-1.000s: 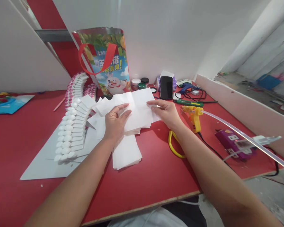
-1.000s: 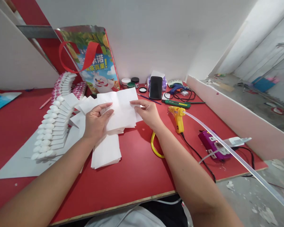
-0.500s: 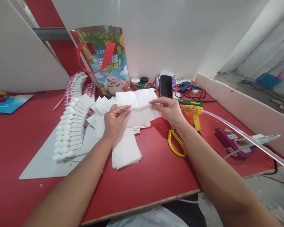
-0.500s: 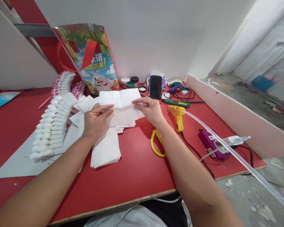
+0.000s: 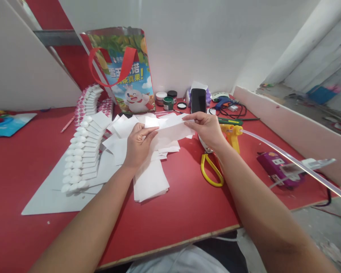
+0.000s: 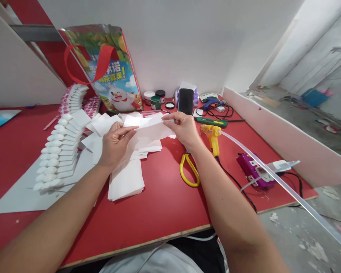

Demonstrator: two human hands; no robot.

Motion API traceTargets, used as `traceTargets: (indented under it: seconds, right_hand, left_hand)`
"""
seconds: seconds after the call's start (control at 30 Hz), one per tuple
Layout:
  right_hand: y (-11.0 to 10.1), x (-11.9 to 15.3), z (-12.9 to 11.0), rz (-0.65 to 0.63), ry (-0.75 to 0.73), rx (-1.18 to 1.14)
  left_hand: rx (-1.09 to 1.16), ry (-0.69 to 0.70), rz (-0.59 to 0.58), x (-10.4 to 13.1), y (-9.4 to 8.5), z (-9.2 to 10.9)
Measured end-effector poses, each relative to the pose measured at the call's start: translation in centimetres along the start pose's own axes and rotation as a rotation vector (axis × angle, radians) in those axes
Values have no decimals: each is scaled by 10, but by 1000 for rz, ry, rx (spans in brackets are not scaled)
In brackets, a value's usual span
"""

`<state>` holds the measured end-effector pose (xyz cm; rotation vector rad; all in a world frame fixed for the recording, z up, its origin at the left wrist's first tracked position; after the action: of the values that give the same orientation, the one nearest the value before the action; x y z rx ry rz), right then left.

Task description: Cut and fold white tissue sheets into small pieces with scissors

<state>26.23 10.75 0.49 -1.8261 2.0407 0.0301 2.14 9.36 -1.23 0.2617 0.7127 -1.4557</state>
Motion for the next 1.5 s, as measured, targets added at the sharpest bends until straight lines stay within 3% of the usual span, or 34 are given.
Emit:
traceTargets:
  seconds: [0.17,0.27,0.43,0.53,0.63,0.77,0.9,1.1,1.37,1.5]
  right_hand:
    - [-1,0,-10,1,-165,124]
    - [0,1,-16,-14,-213,95]
    - [5,4,-13,-55,28,-17]
    - [8,6,-13,-77,70,-75]
    - [9,6,-14,-107,70,-106]
    - [6,5,-16,-124,-4,16]
    - [5,6,-13,-140,25,79]
    - [8,5,-14,-134,-31,154]
    - [13,2,-5,-183,2,-55]
    - [11,2,0,-173,122,-181]
  left_hand:
    - [-73,8,41,-2,-4,0]
    - [52,-64,65,-3,-6,-1]
    - [582,-546,120,6,1,-15]
    - [688,-701,129,10,6,-16]
    - [715,-681,82,7,7,-13]
    - [702,-680,22,5,8,-14]
    - [667,-656,-31,6,12,-16]
    - [600,-663,-25,8,14,-20]
    - [438,-700,-28,13,12,-16]
    - [404,-699,1,12,9,-15]
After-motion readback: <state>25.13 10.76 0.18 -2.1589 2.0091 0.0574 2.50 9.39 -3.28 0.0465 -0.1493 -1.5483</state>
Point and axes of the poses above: each hand's wrist, its own x-axis away from the middle knuckle, its own y-axis out of the palm, z = x × y, the point moved 5 cm from there along -x, towards the middle knuckle, and after that the axes turned 3 degrees about y, right-handed, at the moved point
